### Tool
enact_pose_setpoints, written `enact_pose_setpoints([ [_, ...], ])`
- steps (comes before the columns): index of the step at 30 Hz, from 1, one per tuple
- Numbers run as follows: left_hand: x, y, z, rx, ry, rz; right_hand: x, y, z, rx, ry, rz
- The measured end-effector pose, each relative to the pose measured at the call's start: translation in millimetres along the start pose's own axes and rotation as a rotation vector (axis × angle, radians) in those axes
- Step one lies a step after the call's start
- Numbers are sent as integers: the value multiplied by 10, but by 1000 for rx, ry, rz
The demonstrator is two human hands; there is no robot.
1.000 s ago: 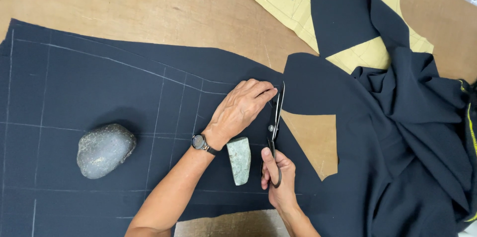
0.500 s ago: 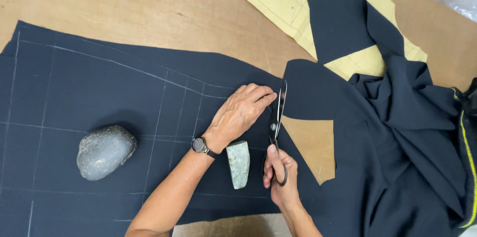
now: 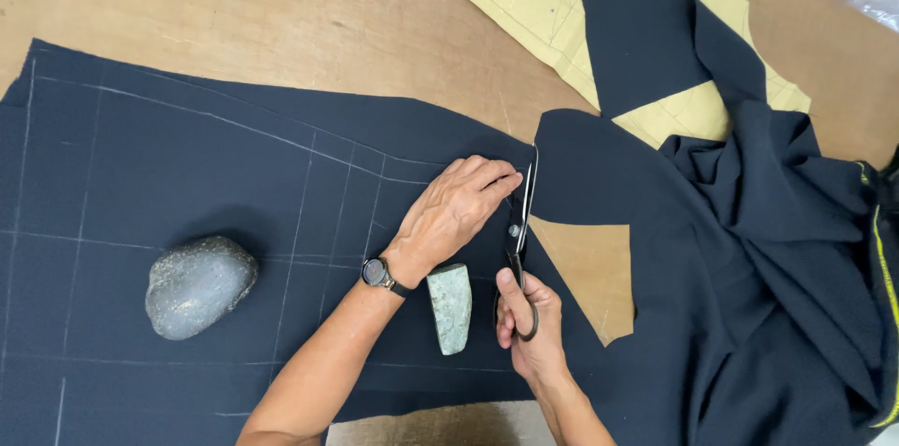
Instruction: The person smooths a large piece of dark fabric on a wooden table, then uses shears to cut along white chalk lines. The person cuts out a patterned piece of fabric, moving the shears along the marked edges.
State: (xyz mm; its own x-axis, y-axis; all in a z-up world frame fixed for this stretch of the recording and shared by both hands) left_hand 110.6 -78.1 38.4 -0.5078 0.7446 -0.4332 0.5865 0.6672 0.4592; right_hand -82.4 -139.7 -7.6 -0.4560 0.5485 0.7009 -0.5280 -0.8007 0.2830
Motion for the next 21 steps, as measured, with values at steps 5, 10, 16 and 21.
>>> enact_pose_setpoints([
  [5,6,-19,11,-5,11,14,-24,0,47,-95,34,54],
  [10,-6,-10,4,-1,3,4,-98,52,17,-50,33,26],
  [16,-3,-7,9,-3,0,10,-144,50,71,-15,15,46],
  [21,-41,22,-49,-37,-3,-11,-413,460,-256,-269,125,245],
])
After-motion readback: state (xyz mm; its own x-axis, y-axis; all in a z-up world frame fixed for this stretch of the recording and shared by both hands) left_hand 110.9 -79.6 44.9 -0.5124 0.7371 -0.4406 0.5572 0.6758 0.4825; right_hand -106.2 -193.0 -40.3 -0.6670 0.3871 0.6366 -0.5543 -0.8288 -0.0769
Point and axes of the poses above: each hand's wrist, its own x-axis away from the middle knuckle, its own y-axis out of the back of the hand, z = x × y, the point moved 9 cm from there along -x, towards the middle knuckle, and after that the axes turned 12 degrees about x, right-handed, at the moved point
